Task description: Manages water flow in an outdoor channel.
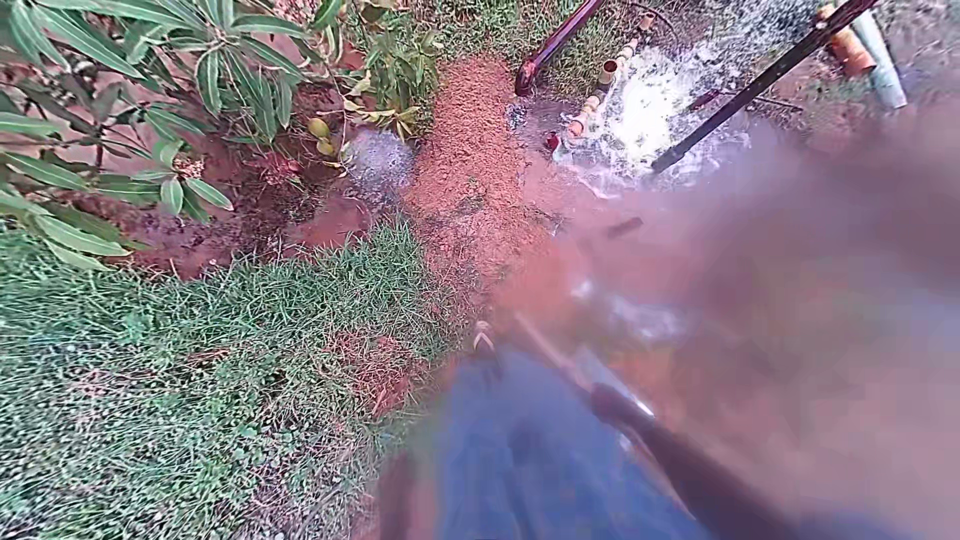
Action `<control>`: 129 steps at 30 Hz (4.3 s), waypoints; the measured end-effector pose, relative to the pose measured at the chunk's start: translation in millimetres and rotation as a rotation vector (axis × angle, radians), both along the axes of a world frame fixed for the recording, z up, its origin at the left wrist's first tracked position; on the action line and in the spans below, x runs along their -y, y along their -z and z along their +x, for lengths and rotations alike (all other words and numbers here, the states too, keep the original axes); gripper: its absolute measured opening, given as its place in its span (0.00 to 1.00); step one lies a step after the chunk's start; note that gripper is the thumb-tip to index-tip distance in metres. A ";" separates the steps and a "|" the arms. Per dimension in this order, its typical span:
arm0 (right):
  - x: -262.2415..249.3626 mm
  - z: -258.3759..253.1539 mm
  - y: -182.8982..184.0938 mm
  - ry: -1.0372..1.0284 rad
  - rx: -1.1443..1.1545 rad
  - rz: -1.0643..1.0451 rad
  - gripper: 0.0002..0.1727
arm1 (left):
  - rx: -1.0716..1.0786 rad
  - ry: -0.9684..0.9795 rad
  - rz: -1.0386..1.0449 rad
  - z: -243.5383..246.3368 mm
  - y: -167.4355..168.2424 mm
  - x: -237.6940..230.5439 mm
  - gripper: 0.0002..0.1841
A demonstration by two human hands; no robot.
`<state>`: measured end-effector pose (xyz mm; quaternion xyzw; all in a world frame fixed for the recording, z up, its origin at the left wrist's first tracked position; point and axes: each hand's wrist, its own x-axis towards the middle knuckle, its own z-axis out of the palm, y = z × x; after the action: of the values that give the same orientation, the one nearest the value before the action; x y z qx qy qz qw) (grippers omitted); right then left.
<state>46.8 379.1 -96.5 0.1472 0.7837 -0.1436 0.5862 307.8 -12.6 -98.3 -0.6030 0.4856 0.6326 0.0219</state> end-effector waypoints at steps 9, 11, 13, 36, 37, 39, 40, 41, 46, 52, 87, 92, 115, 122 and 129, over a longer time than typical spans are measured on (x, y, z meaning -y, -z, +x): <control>2.4 -9.8 -0.6 -0.005 0.011 0.008 0.21 | 0.150 -0.111 0.111 3.6 7.9 -5.6 0.23; 4.4 -10.2 -2.1 -0.018 0.016 0.014 0.20 | 0.192 -0.117 0.143 -3.6 -11.9 -11.5 0.23; 4.7 -8.8 -0.3 -0.024 0.015 0.018 0.19 | 0.182 -0.104 0.113 7.0 -4.6 -17.4 0.22; -1.5 8.5 6.5 -0.095 0.022 -0.036 0.14 | 0.172 -0.011 0.017 -20.7 -49.4 -22.5 0.25; 1.1 8.3 1.7 -0.106 0.014 -0.032 0.14 | 0.198 -0.026 0.069 -24.3 -56.0 -20.4 0.25; 13.8 4.2 -17.6 -0.114 0.024 -0.025 0.14 | 0.221 -0.027 0.149 -21.5 -53.4 -14.3 0.25; 14.2 3.4 -16.4 -0.116 0.027 -0.026 0.15 | 0.218 -0.026 0.157 -18.7 -51.8 -13.5 0.24; 10.4 3.5 -9.1 -0.118 0.028 -0.031 0.15 | 0.213 -0.022 0.157 -15.5 -49.3 -13.4 0.24; 2.6 1.5 3.0 -0.138 0.003 -0.059 0.16 | 0.254 -0.077 0.158 -1.1 -30.8 -16.9 0.24; 14.7 -2.4 -14.8 -0.126 -0.011 -0.048 0.17 | 0.185 -0.049 0.190 -10.7 -48.1 -20.9 0.25; 9.1 -30.1 -10.3 -0.019 0.058 -0.030 0.20 | 0.201 -0.022 0.099 -33.5 39.1 27.6 0.26; -11.3 -54.3 5.9 0.056 0.079 0.011 0.21 | 0.194 0.007 0.093 -70.5 38.2 39.4 0.26; 26.2 -70.6 -4.1 0.421 0.060 0.073 0.26 | 0.344 0.332 0.105 -193.2 12.9 99.7 0.23; 67.5 -51.3 -23.8 0.528 0.085 0.098 0.26 | 0.195 0.399 0.072 -256.3 30.2 195.0 0.24; 129.2 -39.1 -89.6 0.751 0.068 0.120 0.23 | 0.192 0.531 0.001 -313.4 34.5 286.8 0.24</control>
<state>7.7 249.9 -6.9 0.4628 0.6622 -0.2975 0.5088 -5.6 -299.3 -132.8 -0.5117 0.6220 0.5450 0.2331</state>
